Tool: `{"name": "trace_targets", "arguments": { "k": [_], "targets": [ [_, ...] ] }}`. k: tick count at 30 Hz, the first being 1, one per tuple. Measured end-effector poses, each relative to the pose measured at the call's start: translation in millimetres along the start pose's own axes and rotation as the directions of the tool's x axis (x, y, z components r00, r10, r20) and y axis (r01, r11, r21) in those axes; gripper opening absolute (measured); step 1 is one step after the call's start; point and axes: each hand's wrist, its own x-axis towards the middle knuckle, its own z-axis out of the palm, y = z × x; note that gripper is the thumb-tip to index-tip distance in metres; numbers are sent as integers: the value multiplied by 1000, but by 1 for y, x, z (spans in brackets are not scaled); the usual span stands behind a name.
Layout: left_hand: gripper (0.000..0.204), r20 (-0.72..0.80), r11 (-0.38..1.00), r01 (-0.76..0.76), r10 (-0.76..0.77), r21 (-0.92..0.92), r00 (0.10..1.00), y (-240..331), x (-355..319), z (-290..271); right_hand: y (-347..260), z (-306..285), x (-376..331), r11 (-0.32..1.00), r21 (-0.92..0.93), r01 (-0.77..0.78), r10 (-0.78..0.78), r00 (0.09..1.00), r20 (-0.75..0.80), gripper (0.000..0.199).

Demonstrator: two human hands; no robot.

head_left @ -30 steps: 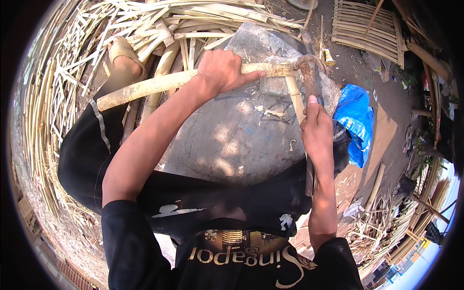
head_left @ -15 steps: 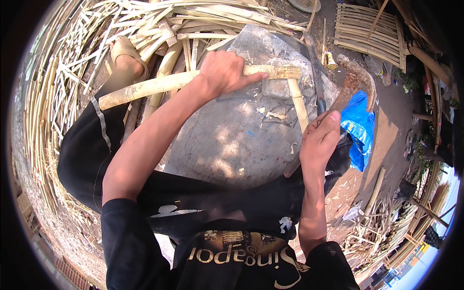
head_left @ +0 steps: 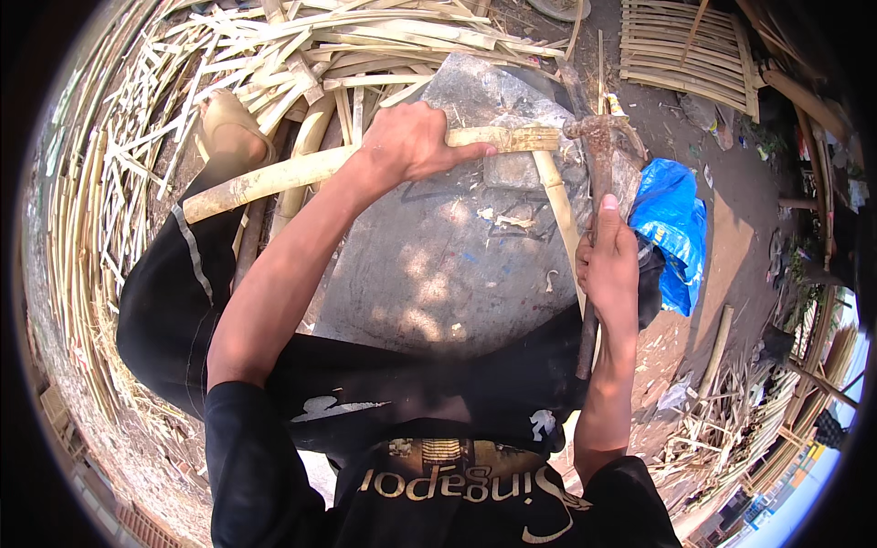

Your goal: The person constructs a bamboo frame by hammering a nail into the intersection of two bamboo strips and using a large knife to whittle and prepare additional bamboo pieces.

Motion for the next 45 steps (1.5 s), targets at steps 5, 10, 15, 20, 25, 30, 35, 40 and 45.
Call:
{"name": "trace_targets", "arguments": {
  "k": [5,10,15,20,25,30,35,40,45],
  "targets": [
    [92,-81,997,-19,25,79,996,31,0,-57,-12,-34,-25,896,443,38,70,972,-226,52],
    [89,78,996,55,-61,72,995,31,8,-61,0,-59,-40,880,471,59,103,945,-310,47],
    [95,333,998,54,-56,15,941,8,27,-42,20,-67,-44,985,18,170,-150,910,-386,24],
    [84,549,980,127,-191,153,814,29,45,-64,4,-67,-54,973,69,219,-174,900,-399,21],
    [75,685,955,296,-195,-32,702,46,47,-74,-1,-73,-58,951,160,266,-194,911,-364,20],
    [76,738,908,408,-209,-98,641,33,45,-58,12,-56,-45,935,220,279,-203,928,-311,21],
    [80,716,938,341,-194,-66,671,22,41,-58,19,-44,-40,937,261,234,-159,947,-278,22],
    [103,293,963,240,-196,-124,936,16,21,-54,29,-34,-26,928,216,304,-229,921,-315,22],
    [96,270,960,271,-244,-67,931,42,14,-94,35,-33,-14,914,284,290,-197,928,-315,24]
  ]
}}
